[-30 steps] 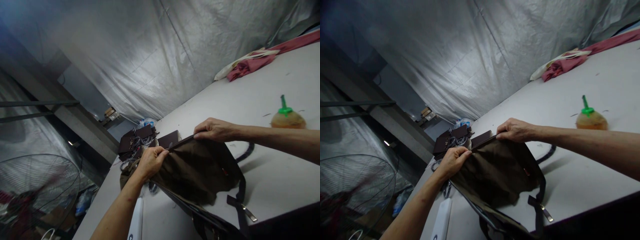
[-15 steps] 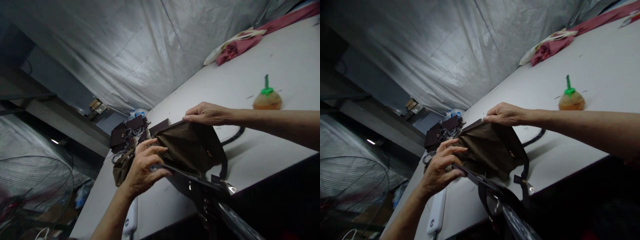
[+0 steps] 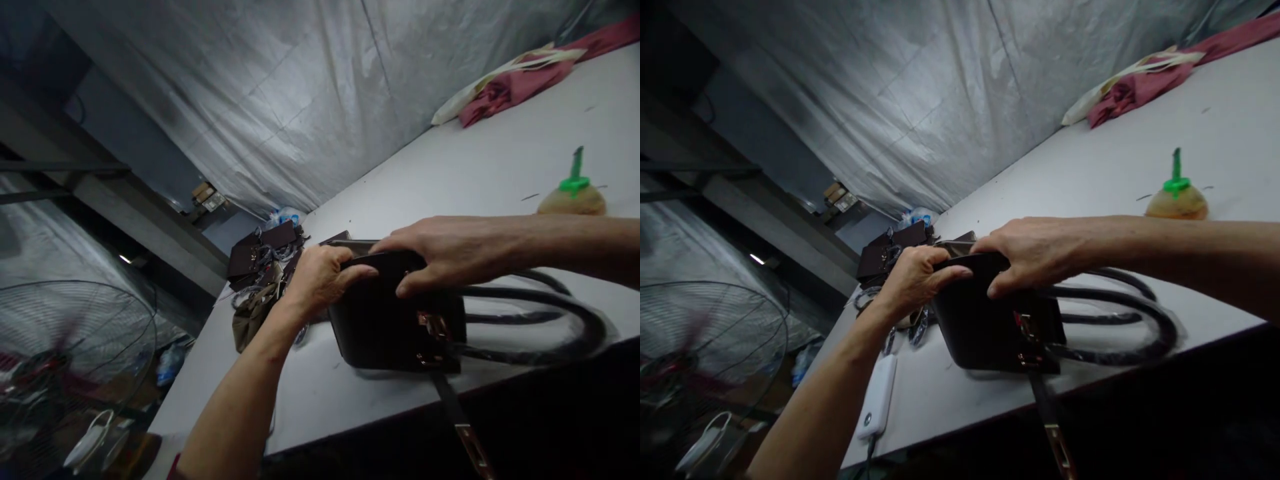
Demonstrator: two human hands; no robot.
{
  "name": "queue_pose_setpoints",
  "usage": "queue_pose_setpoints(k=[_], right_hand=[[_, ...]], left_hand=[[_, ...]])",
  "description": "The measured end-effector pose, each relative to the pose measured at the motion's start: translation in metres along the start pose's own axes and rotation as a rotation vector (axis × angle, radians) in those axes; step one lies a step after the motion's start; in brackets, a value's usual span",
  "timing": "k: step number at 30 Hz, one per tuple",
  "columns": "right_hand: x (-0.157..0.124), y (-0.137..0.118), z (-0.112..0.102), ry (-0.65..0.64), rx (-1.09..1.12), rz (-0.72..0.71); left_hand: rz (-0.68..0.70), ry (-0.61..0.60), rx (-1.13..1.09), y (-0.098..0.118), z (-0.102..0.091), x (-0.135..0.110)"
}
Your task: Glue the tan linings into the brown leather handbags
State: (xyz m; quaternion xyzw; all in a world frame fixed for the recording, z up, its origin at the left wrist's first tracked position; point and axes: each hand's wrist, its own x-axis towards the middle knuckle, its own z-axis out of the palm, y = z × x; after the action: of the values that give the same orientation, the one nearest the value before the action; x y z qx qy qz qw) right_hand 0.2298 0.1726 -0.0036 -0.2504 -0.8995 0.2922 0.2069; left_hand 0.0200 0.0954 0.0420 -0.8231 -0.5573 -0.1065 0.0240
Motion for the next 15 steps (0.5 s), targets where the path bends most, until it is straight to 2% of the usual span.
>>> queue_pose_setpoints(k=[3, 6, 8, 10, 11, 12, 13, 15], right_hand=[[-0.002, 0.003, -0.002, -0.100, 0.146, 0.198], [-0.012, 0.020, -0.003, -0.083, 0.519, 0.331], [-0.021, 0.038, 0.001, 0.046, 0.744, 0.422], [-0.031, 0.057, 0.009, 0.224, 0.942, 0.509], [-0.036, 0.064, 0.014, 0.314, 1.037, 0.535], [-0.040, 0.070, 0.020, 0.416, 1.118, 0.560], [-0.044, 0.074, 0.026, 0.501, 1.183, 0.567], [-0.051, 0.076, 0.037, 0.567, 1.291, 0.553]], left_hand=[[0.038, 0.127, 0.025, 0.014, -0.004, 0.014], [0.157, 0.404, -0.076, 0.011, -0.018, 0.015], [0.160, 0.655, -0.212, -0.002, -0.029, 0.004], [0.059, 0.897, -0.356, -0.020, -0.034, -0.015], [-0.023, 0.981, -0.424, -0.029, -0.033, -0.025], [-0.119, 1.023, -0.487, -0.036, -0.028, -0.036], [-0.215, 1.011, -0.544, -0.041, -0.021, -0.045], [-0.345, 0.875, -0.663, -0.043, 0.001, -0.059]])
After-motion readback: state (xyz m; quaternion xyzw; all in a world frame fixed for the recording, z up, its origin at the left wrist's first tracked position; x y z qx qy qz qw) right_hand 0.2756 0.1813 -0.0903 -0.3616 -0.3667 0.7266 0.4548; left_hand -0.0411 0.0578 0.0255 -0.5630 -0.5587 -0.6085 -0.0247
